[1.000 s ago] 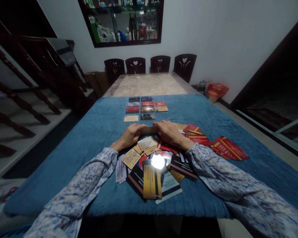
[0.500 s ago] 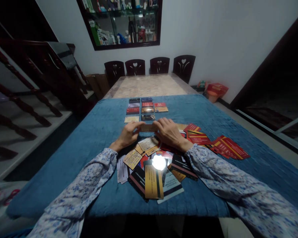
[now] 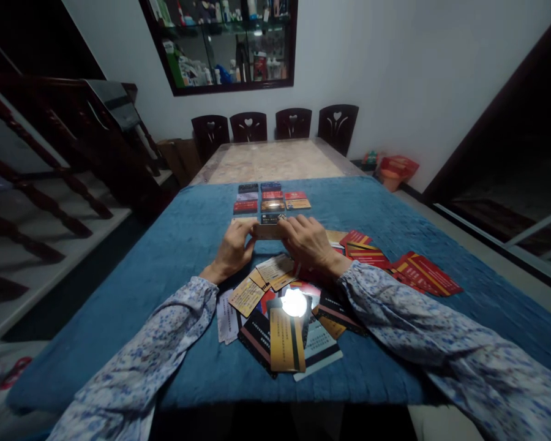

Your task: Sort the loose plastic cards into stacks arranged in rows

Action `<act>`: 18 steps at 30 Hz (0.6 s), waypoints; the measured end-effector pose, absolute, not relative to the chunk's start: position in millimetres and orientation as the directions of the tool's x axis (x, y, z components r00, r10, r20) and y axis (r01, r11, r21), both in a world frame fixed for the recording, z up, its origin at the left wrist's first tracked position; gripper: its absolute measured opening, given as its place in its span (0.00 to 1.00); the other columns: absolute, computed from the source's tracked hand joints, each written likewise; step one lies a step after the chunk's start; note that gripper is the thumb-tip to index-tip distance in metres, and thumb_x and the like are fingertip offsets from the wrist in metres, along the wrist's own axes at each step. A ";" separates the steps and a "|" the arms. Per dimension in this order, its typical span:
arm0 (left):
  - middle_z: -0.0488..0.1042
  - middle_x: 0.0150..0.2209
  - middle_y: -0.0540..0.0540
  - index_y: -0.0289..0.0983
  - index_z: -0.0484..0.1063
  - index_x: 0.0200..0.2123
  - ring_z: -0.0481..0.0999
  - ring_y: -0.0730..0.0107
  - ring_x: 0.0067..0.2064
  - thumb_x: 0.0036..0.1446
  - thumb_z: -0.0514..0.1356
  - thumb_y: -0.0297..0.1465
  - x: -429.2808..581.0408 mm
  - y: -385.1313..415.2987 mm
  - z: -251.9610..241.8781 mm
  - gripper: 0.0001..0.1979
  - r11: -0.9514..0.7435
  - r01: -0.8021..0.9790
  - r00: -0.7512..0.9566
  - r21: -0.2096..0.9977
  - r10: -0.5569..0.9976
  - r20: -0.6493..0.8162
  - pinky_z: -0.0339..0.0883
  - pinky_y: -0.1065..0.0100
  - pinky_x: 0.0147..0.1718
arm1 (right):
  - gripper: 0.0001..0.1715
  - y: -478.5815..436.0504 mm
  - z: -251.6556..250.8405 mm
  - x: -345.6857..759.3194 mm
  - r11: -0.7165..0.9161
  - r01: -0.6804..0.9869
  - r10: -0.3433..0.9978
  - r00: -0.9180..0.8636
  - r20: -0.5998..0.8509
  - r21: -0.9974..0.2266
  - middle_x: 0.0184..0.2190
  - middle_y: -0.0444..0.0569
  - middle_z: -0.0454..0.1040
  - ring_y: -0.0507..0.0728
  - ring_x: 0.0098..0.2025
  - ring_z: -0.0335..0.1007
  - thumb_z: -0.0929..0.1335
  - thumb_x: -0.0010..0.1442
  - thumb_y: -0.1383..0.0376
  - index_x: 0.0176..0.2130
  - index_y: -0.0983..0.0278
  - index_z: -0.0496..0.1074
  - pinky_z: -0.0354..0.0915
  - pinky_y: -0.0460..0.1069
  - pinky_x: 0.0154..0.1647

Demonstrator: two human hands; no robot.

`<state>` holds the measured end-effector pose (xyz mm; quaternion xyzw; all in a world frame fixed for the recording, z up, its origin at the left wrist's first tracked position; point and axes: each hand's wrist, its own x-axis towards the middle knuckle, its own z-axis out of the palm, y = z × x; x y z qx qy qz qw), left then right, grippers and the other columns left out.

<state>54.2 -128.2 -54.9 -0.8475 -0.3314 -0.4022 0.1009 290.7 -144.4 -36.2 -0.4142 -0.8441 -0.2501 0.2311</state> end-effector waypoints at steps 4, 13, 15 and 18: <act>0.77 0.49 0.37 0.35 0.67 0.57 0.75 0.54 0.50 0.63 0.57 0.25 48.6 -129.7 -49.9 0.19 -0.683 0.730 0.490 0.018 0.541 0.684 0.70 0.55 0.49 | 0.15 -136.9 -32.3 283.7 0.549 0.809 0.590 -0.554 0.587 0.212 0.39 0.55 0.76 0.61 0.40 0.61 0.61 0.70 0.66 0.51 0.66 0.73 0.48 0.54 0.37; 0.70 0.58 0.30 0.33 0.65 0.62 0.70 0.45 0.59 0.64 0.56 0.32 30.4 -114.5 -44.8 0.24 -0.569 0.820 0.477 -0.064 0.617 0.626 0.65 0.48 0.56 | 0.23 -110.0 -26.9 264.8 0.599 0.787 0.612 -0.570 0.549 0.149 0.51 0.60 0.76 0.64 0.49 0.63 0.63 0.67 0.65 0.59 0.69 0.69 0.55 0.54 0.44; 0.70 0.58 0.29 0.32 0.64 0.62 0.69 0.45 0.60 0.63 0.57 0.31 26.5 -108.7 -42.7 0.24 -0.560 0.826 0.476 -0.063 0.633 0.610 0.65 0.48 0.56 | 0.24 -103.6 -24.1 261.6 0.615 0.776 0.620 -0.585 0.523 0.138 0.52 0.61 0.76 0.64 0.50 0.64 0.63 0.66 0.65 0.59 0.70 0.68 0.56 0.55 0.46; 0.69 0.59 0.30 0.33 0.64 0.62 0.68 0.45 0.61 0.61 0.58 0.28 19.4 -101.0 -36.8 0.26 -0.558 0.828 0.482 -0.052 0.663 0.573 0.66 0.48 0.57 | 0.24 -93.6 -20.0 256.3 0.635 0.764 0.641 -0.604 0.474 0.115 0.52 0.61 0.75 0.65 0.51 0.63 0.64 0.66 0.64 0.58 0.70 0.68 0.58 0.55 0.46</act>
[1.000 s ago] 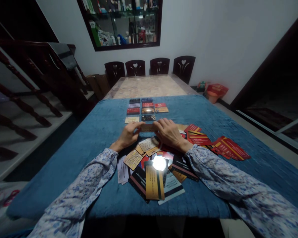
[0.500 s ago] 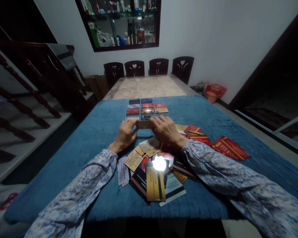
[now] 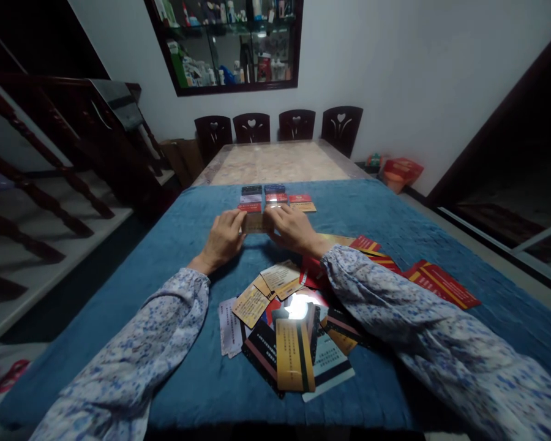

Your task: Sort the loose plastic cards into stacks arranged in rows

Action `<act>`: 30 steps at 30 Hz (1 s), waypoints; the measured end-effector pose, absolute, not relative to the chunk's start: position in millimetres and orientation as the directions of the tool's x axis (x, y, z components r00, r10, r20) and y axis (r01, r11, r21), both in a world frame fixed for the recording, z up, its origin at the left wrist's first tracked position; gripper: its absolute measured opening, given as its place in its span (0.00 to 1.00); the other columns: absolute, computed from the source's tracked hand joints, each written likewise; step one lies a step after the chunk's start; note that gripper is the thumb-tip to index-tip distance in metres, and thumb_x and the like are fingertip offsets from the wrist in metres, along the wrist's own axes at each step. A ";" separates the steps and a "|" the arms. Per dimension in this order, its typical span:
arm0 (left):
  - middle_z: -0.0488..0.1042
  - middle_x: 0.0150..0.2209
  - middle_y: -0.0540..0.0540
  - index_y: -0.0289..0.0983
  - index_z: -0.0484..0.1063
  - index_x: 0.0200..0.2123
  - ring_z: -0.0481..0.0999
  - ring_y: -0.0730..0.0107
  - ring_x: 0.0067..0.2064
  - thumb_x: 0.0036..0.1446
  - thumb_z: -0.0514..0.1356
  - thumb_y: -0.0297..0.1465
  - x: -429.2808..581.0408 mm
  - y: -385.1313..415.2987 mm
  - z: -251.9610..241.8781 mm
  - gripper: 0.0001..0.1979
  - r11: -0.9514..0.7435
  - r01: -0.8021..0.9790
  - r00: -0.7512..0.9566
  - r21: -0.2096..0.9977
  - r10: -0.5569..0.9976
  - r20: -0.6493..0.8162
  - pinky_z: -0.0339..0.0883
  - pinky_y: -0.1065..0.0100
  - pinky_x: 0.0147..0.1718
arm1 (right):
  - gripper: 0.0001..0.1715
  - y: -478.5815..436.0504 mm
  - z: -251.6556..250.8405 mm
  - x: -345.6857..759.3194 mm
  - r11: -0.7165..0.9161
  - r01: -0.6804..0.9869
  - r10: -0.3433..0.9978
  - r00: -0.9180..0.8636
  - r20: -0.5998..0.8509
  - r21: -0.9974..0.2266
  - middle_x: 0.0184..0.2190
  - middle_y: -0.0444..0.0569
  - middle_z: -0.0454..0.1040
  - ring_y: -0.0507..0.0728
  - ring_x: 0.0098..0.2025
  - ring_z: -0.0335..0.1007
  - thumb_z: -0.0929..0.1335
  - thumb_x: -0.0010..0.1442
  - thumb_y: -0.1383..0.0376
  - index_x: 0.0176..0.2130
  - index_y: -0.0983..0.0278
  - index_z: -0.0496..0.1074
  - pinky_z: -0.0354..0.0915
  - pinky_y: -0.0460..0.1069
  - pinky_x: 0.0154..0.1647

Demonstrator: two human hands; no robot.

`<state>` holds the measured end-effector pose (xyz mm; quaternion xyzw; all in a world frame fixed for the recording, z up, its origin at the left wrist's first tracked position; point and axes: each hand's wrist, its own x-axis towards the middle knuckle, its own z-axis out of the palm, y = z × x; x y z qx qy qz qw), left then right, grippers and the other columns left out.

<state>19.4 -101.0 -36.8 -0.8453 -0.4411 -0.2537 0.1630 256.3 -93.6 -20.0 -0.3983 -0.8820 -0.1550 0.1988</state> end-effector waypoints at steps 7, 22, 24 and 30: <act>0.71 0.58 0.34 0.35 0.68 0.59 0.69 0.47 0.58 0.56 0.61 0.27 -1.5 -72.5 -27.5 0.26 -0.571 0.819 0.495 0.061 0.756 0.429 0.67 0.47 0.58 | 0.23 -72.4 -15.0 238.2 0.612 0.788 0.719 -0.589 0.368 0.067 0.55 0.64 0.70 0.66 0.53 0.61 0.66 0.64 0.61 0.56 0.67 0.70 0.60 0.55 0.45; 0.76 0.52 0.39 0.35 0.75 0.51 0.76 0.52 0.51 0.47 0.66 0.33 -15.7 -19.6 -36.8 0.26 -0.459 0.843 0.459 0.280 0.885 0.070 0.70 0.55 0.55 | 0.16 -43.3 -11.1 217.0 0.603 0.798 0.797 -0.602 0.047 -0.005 0.54 0.58 0.74 0.68 0.58 0.65 0.69 0.62 0.61 0.48 0.63 0.79 0.65 0.58 0.52; 0.77 0.51 0.40 0.36 0.75 0.51 0.76 0.52 0.50 0.47 0.66 0.34 -16.9 -17.1 -37.9 0.26 -0.444 0.849 0.448 0.287 0.892 0.055 0.70 0.57 0.54 | 0.16 -40.1 -14.3 216.8 0.606 0.795 0.795 -0.606 0.036 -0.012 0.54 0.57 0.75 0.67 0.58 0.66 0.70 0.62 0.61 0.48 0.63 0.79 0.65 0.56 0.51; 0.78 0.50 0.40 0.36 0.77 0.49 0.77 0.52 0.49 0.46 0.66 0.35 -16.4 -17.5 -36.1 0.24 -0.423 0.856 0.428 0.298 0.902 0.050 0.71 0.57 0.52 | 0.17 -36.4 -18.4 217.9 0.613 0.789 0.790 -0.612 0.043 -0.026 0.53 0.57 0.76 0.67 0.57 0.67 0.70 0.62 0.60 0.49 0.63 0.79 0.63 0.54 0.48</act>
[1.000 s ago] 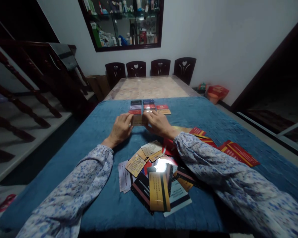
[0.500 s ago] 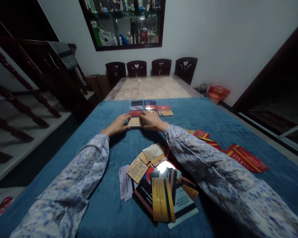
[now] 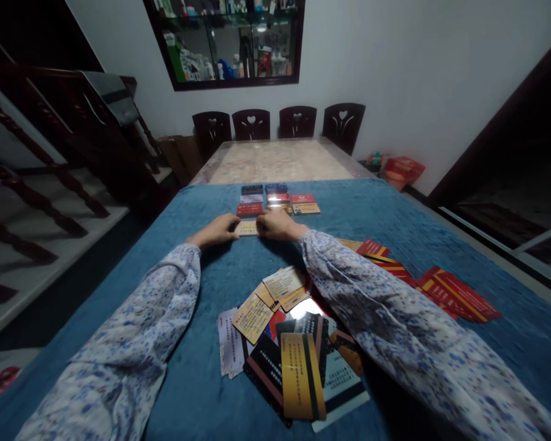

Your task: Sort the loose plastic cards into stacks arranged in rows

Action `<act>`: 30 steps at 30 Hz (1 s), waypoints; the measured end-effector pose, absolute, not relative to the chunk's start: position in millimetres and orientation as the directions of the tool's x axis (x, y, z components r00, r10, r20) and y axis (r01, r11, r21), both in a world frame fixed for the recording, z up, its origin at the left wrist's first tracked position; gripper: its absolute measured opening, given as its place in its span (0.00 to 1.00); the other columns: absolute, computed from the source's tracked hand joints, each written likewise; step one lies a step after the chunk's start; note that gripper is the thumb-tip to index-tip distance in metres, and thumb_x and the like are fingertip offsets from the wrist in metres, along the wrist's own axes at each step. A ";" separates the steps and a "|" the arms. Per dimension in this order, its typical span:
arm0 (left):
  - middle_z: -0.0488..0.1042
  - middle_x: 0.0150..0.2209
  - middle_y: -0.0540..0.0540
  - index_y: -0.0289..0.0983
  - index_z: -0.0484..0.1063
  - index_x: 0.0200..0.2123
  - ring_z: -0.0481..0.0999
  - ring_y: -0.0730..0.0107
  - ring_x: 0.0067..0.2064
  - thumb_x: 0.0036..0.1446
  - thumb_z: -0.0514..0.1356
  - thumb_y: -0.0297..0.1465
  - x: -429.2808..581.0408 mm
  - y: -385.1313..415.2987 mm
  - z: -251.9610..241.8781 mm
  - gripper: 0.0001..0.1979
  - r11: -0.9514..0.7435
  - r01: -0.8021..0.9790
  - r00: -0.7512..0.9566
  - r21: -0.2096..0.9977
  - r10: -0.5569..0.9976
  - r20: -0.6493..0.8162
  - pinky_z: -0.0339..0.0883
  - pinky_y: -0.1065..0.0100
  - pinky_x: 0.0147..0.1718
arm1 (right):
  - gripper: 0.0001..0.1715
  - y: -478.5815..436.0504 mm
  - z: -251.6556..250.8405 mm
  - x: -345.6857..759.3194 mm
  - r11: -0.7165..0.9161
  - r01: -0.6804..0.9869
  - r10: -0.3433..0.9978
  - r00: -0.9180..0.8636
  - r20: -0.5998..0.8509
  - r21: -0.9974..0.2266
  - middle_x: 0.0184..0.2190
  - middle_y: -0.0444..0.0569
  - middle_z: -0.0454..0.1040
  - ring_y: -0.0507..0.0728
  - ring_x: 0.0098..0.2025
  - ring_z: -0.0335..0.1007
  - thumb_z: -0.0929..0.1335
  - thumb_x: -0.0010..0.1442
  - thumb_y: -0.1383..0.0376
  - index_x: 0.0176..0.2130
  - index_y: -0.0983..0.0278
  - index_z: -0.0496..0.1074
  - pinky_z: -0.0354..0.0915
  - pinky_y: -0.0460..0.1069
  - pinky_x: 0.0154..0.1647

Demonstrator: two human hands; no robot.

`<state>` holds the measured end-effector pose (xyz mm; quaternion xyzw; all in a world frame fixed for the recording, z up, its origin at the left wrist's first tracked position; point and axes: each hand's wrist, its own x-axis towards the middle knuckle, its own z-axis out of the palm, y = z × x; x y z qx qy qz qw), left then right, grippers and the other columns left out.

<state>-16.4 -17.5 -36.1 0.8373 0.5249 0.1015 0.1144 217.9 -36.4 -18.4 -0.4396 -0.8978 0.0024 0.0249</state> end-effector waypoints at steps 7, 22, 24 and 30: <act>0.78 0.47 0.41 0.36 0.79 0.46 0.77 0.51 0.48 0.45 0.65 0.34 -13.0 -20.1 -32.5 0.22 -0.417 0.860 0.430 0.294 0.903 0.022 0.71 0.57 0.52 | 0.18 -40.0 -22.2 214.4 0.603 0.798 0.797 -0.601 0.064 -0.012 0.51 0.60 0.78 0.65 0.53 0.69 0.66 0.65 0.64 0.50 0.65 0.79 0.61 0.54 0.50; 0.78 0.48 0.41 0.36 0.79 0.49 0.77 0.52 0.48 0.45 0.65 0.33 -21.0 -14.1 -42.6 0.25 -0.438 0.825 0.449 0.356 0.892 0.058 0.70 0.56 0.52 | 0.17 -33.7 -29.3 213.4 0.609 0.792 0.792 -0.605 0.081 -0.042 0.52 0.58 0.78 0.66 0.54 0.69 0.67 0.62 0.65 0.48 0.64 0.80 0.61 0.54 0.52; 0.78 0.48 0.42 0.37 0.78 0.51 0.76 0.54 0.48 0.46 0.65 0.33 -21.9 -15.3 -44.7 0.25 -0.457 0.814 0.462 0.358 0.884 0.078 0.70 0.57 0.54 | 0.17 -33.5 -29.7 213.4 0.613 0.789 0.789 -0.609 0.077 -0.045 0.52 0.58 0.78 0.65 0.54 0.69 0.67 0.62 0.65 0.48 0.64 0.80 0.61 0.54 0.52; 0.77 0.46 0.42 0.37 0.79 0.48 0.75 0.57 0.48 0.49 0.63 0.32 -21.0 -22.5 -50.2 0.21 -0.440 0.820 0.428 0.366 0.896 0.118 0.69 0.57 0.54 | 0.19 -35.9 -27.1 210.4 0.607 0.794 0.794 -0.605 0.059 -0.019 0.52 0.59 0.78 0.65 0.53 0.70 0.65 0.63 0.66 0.50 0.65 0.79 0.61 0.55 0.53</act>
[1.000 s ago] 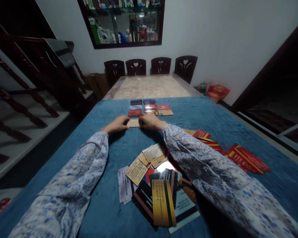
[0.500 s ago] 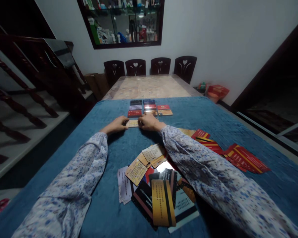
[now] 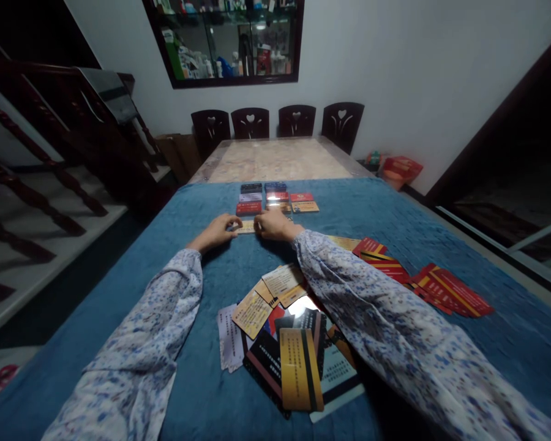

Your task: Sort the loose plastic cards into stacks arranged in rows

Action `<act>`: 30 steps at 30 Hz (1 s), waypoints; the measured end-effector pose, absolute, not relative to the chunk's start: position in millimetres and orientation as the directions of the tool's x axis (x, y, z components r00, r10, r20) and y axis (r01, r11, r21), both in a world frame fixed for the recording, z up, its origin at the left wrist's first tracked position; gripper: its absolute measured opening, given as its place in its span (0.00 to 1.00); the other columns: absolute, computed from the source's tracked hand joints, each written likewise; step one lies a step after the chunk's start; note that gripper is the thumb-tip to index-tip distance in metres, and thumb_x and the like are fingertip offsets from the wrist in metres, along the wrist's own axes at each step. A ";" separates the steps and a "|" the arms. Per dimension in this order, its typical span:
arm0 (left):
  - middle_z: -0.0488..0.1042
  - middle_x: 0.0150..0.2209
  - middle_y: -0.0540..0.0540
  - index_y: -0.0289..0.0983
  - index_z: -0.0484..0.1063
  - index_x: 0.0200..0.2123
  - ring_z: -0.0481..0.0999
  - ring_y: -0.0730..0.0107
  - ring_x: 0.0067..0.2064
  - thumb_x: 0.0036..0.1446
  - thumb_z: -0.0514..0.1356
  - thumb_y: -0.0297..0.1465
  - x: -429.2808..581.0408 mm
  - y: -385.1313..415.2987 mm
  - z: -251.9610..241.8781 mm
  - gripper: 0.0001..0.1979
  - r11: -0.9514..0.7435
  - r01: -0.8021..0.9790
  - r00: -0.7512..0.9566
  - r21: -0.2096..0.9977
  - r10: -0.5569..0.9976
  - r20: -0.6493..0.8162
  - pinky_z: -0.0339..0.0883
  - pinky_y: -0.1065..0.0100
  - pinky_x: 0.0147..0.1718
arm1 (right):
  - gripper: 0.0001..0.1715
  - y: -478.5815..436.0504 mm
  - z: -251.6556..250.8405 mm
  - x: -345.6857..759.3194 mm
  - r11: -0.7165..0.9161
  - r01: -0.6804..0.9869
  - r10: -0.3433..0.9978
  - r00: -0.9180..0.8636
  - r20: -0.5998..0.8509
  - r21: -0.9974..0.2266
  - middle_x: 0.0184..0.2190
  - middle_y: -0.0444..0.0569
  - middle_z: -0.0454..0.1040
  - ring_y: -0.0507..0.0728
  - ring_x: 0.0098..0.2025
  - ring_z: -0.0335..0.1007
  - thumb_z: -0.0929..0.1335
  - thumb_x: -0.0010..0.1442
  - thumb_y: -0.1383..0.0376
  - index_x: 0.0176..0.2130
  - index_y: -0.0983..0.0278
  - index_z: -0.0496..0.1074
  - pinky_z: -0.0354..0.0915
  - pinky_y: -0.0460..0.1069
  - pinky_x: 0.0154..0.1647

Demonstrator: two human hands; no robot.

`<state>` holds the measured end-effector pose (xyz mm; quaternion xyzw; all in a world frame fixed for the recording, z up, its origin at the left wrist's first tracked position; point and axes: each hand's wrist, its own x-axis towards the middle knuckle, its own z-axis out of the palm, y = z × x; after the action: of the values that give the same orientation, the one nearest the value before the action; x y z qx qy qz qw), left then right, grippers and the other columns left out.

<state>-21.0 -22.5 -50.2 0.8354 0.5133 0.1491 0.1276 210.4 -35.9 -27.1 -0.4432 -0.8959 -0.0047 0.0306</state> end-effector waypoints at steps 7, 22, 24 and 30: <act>0.77 0.47 0.44 0.39 0.81 0.48 0.75 0.58 0.48 0.48 0.64 0.32 -20.5 -22.1 -52.3 0.21 -0.427 0.800 0.413 0.421 0.901 0.129 0.69 0.58 0.55 | 0.19 -36.2 -29.1 208.9 0.589 0.807 0.807 -0.587 0.062 -0.023 0.52 0.60 0.78 0.66 0.54 0.69 0.64 0.64 0.66 0.50 0.65 0.80 0.62 0.56 0.54; 0.73 0.47 0.42 0.38 0.82 0.46 0.75 0.57 0.47 0.46 0.61 0.30 -8.5 -24.8 -47.7 0.22 -0.408 0.841 0.381 0.355 0.913 0.147 0.69 0.58 0.56 | 0.19 -40.1 -24.6 208.2 0.575 0.818 0.816 -0.573 0.072 -0.004 0.53 0.59 0.78 0.68 0.58 0.65 0.64 0.65 0.63 0.49 0.63 0.80 0.62 0.58 0.54; 0.73 0.46 0.42 0.38 0.82 0.46 0.75 0.56 0.48 0.47 0.61 0.30 -8.1 -24.9 -47.6 0.21 -0.418 0.842 0.391 0.341 0.909 0.148 0.69 0.57 0.57 | 0.19 -41.2 -24.1 209.0 0.573 0.820 0.817 -0.572 0.076 0.004 0.53 0.60 0.77 0.68 0.58 0.65 0.64 0.66 0.63 0.50 0.63 0.80 0.62 0.58 0.53; 0.72 0.46 0.41 0.38 0.82 0.47 0.74 0.55 0.49 0.50 0.61 0.31 -10.0 -25.8 -48.6 0.21 -0.437 0.848 0.407 0.300 0.899 0.159 0.68 0.57 0.58 | 0.21 -46.1 -14.5 228.3 0.593 0.804 0.796 -0.593 0.120 0.034 0.56 0.57 0.75 0.67 0.58 0.63 0.66 0.67 0.57 0.55 0.61 0.77 0.62 0.56 0.51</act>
<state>-10.0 -25.8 -48.6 0.8344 0.5235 0.1492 0.0864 228.3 -46.1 -14.5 -0.4489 -0.8914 -0.0423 0.0463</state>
